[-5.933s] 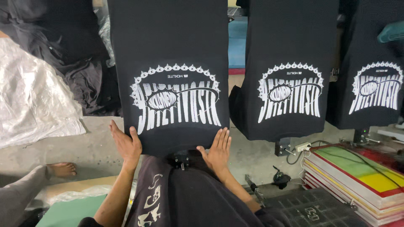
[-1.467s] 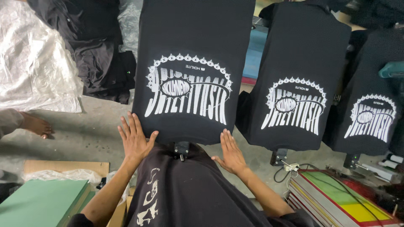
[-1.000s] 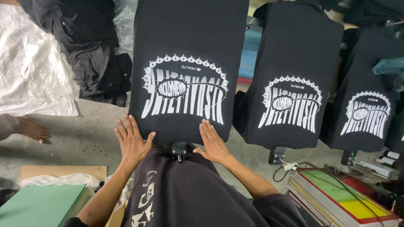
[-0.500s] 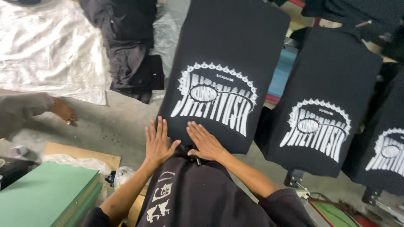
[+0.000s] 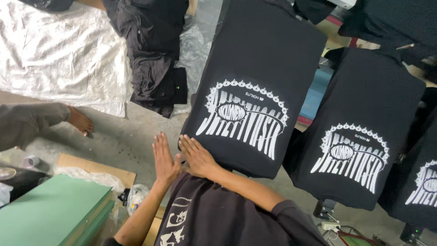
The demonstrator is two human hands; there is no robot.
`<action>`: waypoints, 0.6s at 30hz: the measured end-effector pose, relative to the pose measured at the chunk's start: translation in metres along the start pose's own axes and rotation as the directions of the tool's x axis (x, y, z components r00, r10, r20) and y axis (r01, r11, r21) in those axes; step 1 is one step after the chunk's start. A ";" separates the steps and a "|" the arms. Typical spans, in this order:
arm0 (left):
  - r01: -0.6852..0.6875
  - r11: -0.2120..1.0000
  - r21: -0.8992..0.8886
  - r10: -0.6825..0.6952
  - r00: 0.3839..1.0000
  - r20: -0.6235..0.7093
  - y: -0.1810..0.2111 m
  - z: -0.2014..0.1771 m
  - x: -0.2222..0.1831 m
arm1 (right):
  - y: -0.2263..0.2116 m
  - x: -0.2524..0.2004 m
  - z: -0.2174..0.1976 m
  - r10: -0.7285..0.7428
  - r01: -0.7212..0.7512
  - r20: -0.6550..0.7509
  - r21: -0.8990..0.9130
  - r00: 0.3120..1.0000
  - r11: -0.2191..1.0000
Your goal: The person performs screen printing by applying white ink onto a screen and using a squeegee to transfer the design onto black t-shirts, then smooths the printed shirts on the printing boards.
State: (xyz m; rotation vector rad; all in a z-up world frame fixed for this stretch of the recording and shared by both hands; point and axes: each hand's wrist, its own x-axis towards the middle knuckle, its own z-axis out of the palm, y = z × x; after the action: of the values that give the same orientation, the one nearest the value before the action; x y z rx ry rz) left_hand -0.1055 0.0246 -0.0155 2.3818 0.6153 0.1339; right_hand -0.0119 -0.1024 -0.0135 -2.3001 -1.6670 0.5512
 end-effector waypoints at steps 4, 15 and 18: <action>-0.064 0.995 -0.080 0.063 0.998 -0.019 0.022 -0.020 0.028 | 0.005 -0.016 -0.055 -0.024 0.035 -0.125 0.087 0.992 0.996; -0.342 0.933 0.115 0.311 0.924 0.223 0.047 0.028 0.158 | 0.120 -0.142 -0.093 0.669 -0.638 -0.409 0.234 0.620 0.734; -0.097 0.995 -0.010 0.098 0.980 0.172 0.077 0.025 0.221 | 0.116 -0.158 -0.103 0.774 -0.714 -0.380 0.318 0.507 0.624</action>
State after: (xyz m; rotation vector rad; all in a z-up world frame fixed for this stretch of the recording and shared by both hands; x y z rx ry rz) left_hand 0.1269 0.0611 -0.0002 2.3912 0.4169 -0.0297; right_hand 0.0888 -0.2861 0.0560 -2.6838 -0.3159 0.1513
